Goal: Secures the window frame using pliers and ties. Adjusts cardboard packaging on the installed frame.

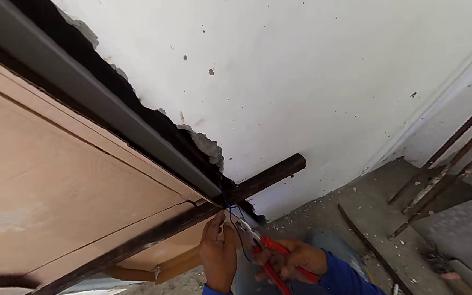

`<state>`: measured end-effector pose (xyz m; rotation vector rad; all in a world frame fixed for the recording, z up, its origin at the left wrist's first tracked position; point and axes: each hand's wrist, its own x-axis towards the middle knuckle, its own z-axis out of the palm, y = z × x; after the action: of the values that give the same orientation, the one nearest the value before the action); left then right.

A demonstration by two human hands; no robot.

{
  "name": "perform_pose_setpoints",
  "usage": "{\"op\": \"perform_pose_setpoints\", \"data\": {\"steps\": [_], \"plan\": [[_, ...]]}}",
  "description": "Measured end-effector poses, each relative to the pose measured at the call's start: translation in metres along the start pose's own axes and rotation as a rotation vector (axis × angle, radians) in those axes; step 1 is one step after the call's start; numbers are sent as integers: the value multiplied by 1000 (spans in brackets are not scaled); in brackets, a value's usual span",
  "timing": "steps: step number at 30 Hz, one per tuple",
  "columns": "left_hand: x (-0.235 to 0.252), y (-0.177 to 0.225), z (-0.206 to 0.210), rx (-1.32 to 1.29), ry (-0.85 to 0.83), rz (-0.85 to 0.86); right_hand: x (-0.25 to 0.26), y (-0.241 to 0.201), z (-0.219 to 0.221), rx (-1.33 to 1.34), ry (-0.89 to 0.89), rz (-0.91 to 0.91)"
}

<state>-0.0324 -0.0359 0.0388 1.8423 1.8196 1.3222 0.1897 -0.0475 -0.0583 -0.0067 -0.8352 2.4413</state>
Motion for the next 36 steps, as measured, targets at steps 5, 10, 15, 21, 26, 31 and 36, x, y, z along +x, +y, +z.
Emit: {"op": "perform_pose_setpoints", "data": {"steps": [5, 10, 15, 21, 26, 31, 36], "plan": [[-7, -13, 1, -24, -10, -51, -61, 21, -1, -76, 162, 75], [-15, -17, -4, -59, -21, -80, -141, 31, 8, -201, 531, 59], [-9, -21, 2, -121, -19, -73, -207, 40, 13, -453, 1206, 191], [-6, -13, 15, -568, -101, -387, -200, 49, 30, -1250, 1309, 422], [-12, 26, -4, -739, -130, -598, -71, 29, 73, -1829, 1240, 249], [10, 51, -21, -632, -88, -566, 23, 5, 84, -2229, 1136, 89], [34, 53, -28, -651, -116, -580, 45, -4, 86, -2394, 1091, 95]]}}
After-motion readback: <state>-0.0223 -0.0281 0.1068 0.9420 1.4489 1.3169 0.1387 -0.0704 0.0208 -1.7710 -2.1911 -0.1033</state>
